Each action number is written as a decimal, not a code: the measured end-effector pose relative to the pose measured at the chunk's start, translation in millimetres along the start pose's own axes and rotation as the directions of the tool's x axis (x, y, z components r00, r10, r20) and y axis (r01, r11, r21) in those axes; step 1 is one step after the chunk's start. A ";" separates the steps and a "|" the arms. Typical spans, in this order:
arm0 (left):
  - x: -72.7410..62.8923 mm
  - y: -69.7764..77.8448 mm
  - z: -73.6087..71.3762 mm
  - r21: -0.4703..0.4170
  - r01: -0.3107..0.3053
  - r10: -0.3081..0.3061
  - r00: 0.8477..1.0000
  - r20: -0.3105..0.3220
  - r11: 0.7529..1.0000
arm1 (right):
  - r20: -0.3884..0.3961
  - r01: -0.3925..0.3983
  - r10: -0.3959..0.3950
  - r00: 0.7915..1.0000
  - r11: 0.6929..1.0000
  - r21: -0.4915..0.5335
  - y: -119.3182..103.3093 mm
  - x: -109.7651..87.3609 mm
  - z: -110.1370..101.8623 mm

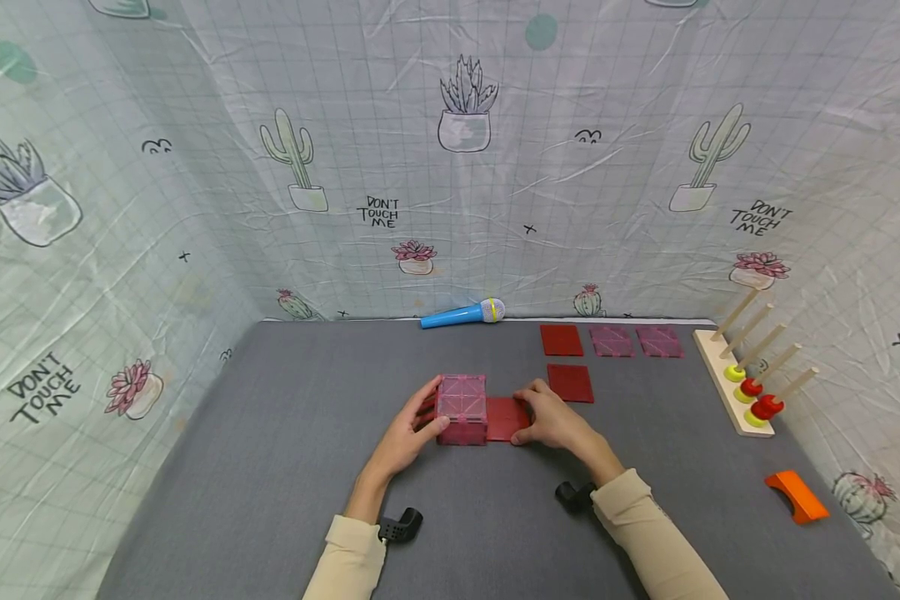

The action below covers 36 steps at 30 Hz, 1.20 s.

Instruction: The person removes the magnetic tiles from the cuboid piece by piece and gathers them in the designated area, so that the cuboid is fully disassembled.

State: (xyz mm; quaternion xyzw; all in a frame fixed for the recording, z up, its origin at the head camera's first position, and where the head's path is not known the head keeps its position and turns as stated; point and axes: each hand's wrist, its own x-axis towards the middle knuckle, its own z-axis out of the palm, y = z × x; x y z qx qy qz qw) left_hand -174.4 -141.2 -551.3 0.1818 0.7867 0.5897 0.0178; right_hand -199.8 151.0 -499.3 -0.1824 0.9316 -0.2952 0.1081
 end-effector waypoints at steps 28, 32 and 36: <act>0.1 -0.6 1.6 0.029 -0.040 0.040 0.999 -0.002 0.999 | -0.058 -0.048 0.049 0.997 0.999 0.020 6.0 -7.6 0.9; 0.9 -0.4 2.1 0.016 -0.031 0.031 1.000 0.004 0.999 | -0.063 -0.040 0.040 0.997 0.999 0.000 7.2 -9.9 -2.2; 0.8 -0.8 1.6 0.020 -0.015 0.015 1.000 0.004 1.000 | -0.067 -0.023 0.022 0.998 1.000 -0.018 7.3 -12.9 -5.2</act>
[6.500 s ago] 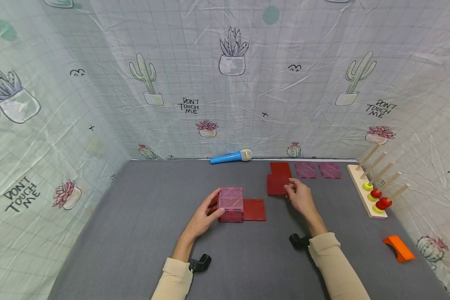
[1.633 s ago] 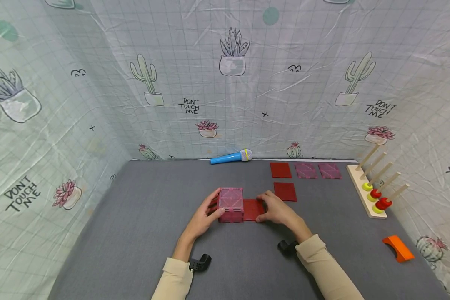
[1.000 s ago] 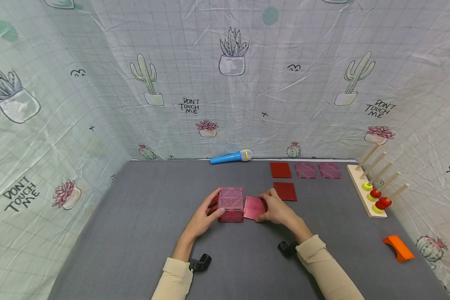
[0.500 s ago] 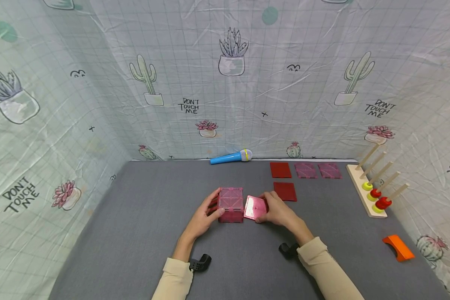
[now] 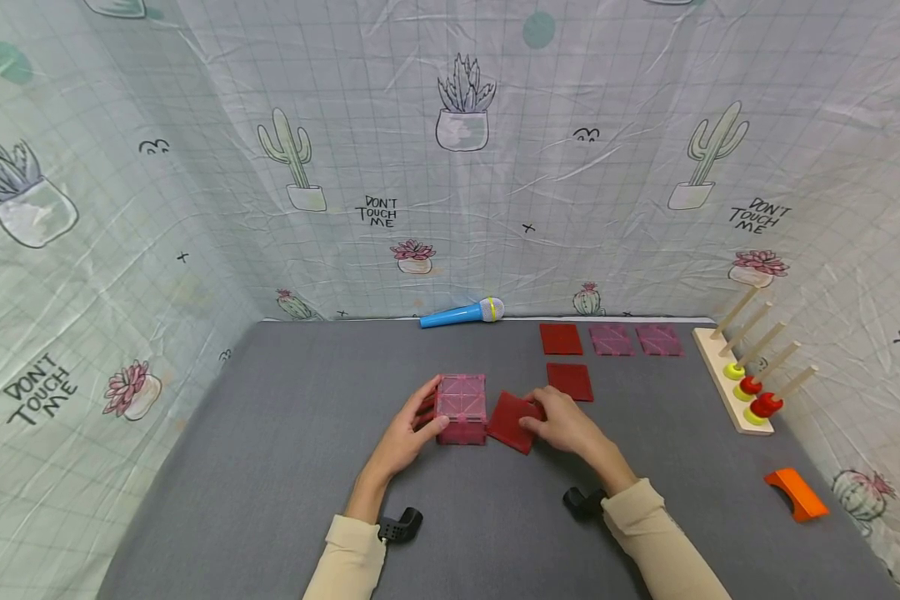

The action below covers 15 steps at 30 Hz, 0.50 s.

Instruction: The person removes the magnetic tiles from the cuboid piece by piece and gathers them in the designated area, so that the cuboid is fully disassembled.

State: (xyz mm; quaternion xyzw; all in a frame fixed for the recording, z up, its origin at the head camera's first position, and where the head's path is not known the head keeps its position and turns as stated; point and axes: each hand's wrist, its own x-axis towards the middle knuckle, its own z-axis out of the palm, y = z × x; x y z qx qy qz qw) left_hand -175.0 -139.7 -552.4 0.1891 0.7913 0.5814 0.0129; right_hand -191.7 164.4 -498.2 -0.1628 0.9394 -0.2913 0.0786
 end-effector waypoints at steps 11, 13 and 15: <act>-0.8 -0.8 -1.5 -0.005 0.015 -0.015 1.000 -0.001 1.000 | 0.038 0.045 -0.049 0.998 0.993 0.106 5.6 -10.2 -10.5; -0.6 -1.1 -1.5 -0.005 0.017 -0.017 1.000 0.000 1.000 | 0.042 0.044 -0.051 0.998 0.988 0.145 6.6 -12.6 -12.6; -0.6 -1.0 -1.5 -0.006 0.013 -0.013 1.000 0.000 1.000 | 0.042 0.039 -0.047 0.998 0.985 0.168 6.8 -14.9 -14.4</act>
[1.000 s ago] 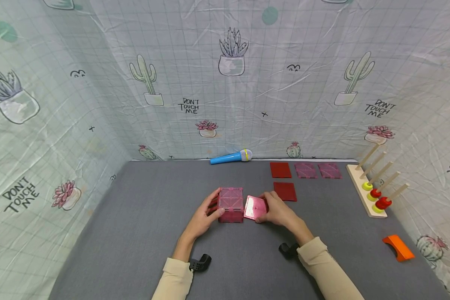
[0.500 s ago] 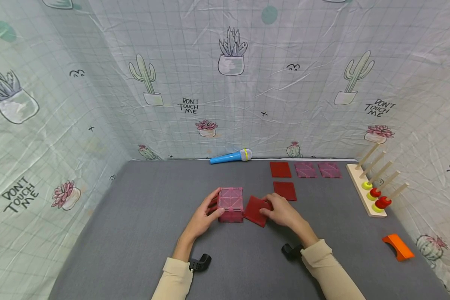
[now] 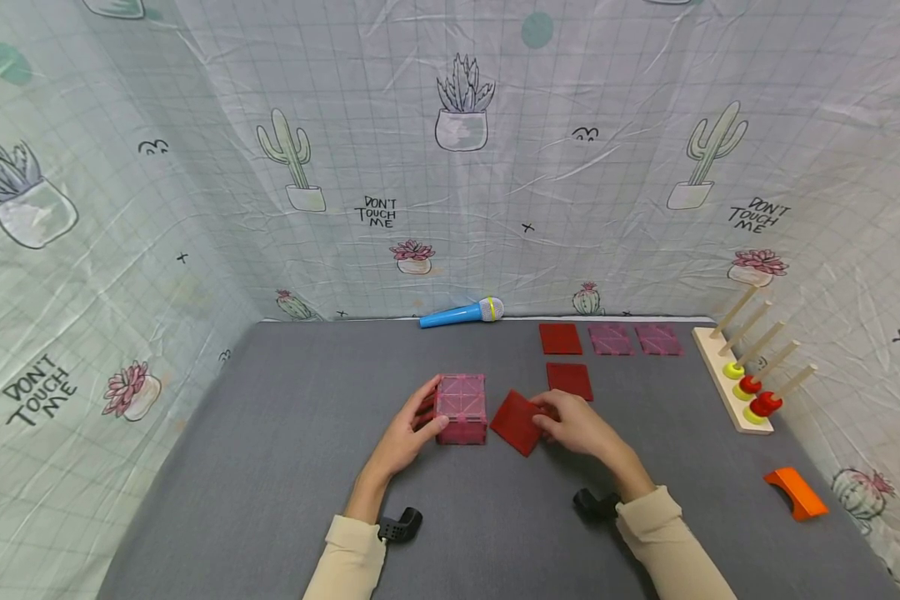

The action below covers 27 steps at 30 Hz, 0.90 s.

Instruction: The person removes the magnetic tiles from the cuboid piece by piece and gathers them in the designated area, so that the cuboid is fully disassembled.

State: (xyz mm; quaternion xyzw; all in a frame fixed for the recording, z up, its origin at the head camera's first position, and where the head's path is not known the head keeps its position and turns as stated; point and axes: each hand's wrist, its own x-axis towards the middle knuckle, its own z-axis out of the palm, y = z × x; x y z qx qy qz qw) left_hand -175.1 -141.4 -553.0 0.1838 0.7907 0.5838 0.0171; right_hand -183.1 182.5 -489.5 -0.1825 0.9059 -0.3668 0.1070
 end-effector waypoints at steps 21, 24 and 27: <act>-5.2 37.5 -5.6 -0.013 -0.036 0.036 0.999 0.038 0.999 | -0.168 0.102 -0.087 0.982 0.991 0.081 16.3 -23.7 -14.8; -5.8 39.1 -5.8 -0.013 -0.042 0.042 0.998 0.037 0.999 | -0.214 0.108 -0.089 0.973 0.991 0.075 20.6 -25.6 -17.6; -6.2 39.4 -5.7 -0.018 -0.039 0.040 0.999 0.037 0.999 | -0.254 0.098 -0.076 0.964 0.992 0.078 25.4 -26.8 -20.1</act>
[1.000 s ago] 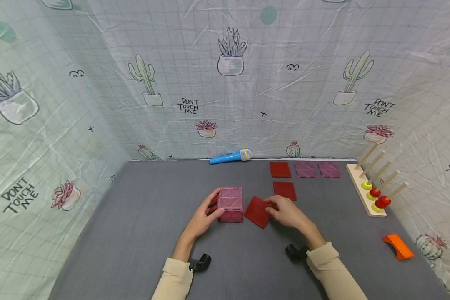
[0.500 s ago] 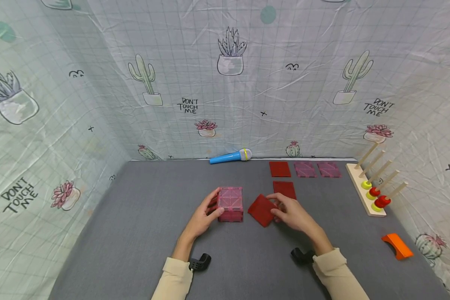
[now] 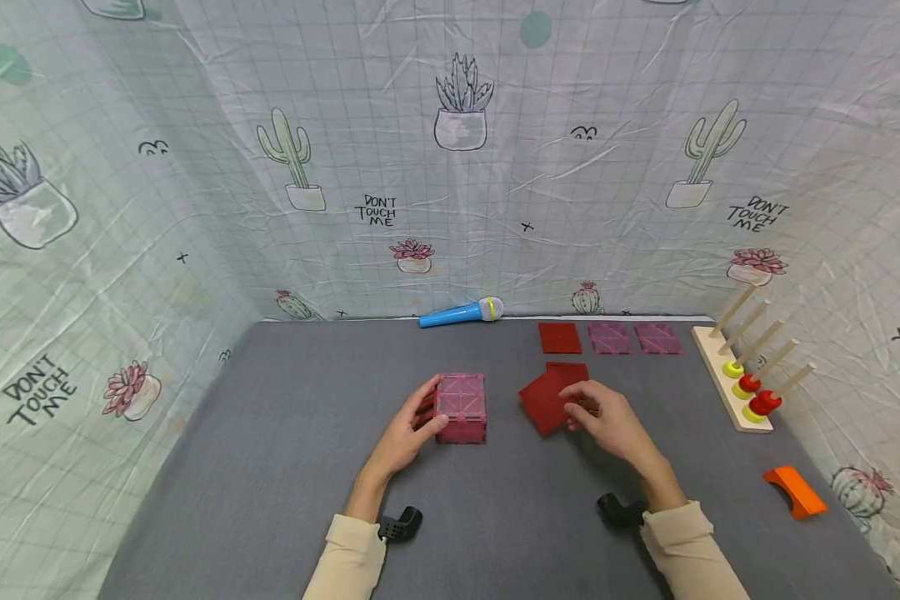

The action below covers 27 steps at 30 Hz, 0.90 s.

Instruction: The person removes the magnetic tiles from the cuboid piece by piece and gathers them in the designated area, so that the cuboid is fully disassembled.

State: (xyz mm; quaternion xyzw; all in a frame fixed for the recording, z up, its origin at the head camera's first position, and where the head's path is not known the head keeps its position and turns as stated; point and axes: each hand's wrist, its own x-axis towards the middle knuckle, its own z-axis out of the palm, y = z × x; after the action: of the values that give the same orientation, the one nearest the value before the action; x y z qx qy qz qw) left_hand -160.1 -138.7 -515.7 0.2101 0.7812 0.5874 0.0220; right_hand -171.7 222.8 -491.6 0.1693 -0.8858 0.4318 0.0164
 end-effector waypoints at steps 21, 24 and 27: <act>-0.7 1.2 1.6 0.003 -0.003 0.003 1.000 -0.004 1.000 | -0.285 -0.082 0.071 0.956 0.996 -0.026 33.0 -8.4 -32.2; -0.6 0.4 2.0 -0.004 -0.006 0.006 1.000 -0.006 1.000 | -0.306 -0.111 0.094 0.948 0.993 -0.038 39.6 -9.8 -36.6; -0.7 0.0 2.3 -0.005 -0.008 0.007 1.000 -0.008 1.000 | -0.323 -0.146 0.120 0.939 0.988 -0.056 46.4 -11.1 -40.6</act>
State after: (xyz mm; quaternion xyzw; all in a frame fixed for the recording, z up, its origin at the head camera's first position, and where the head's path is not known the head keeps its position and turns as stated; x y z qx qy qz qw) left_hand -158.8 -136.8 -516.5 0.2105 0.7792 0.5902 0.0170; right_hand -180.6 283.7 -503.3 0.0364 -0.8972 0.4183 0.1368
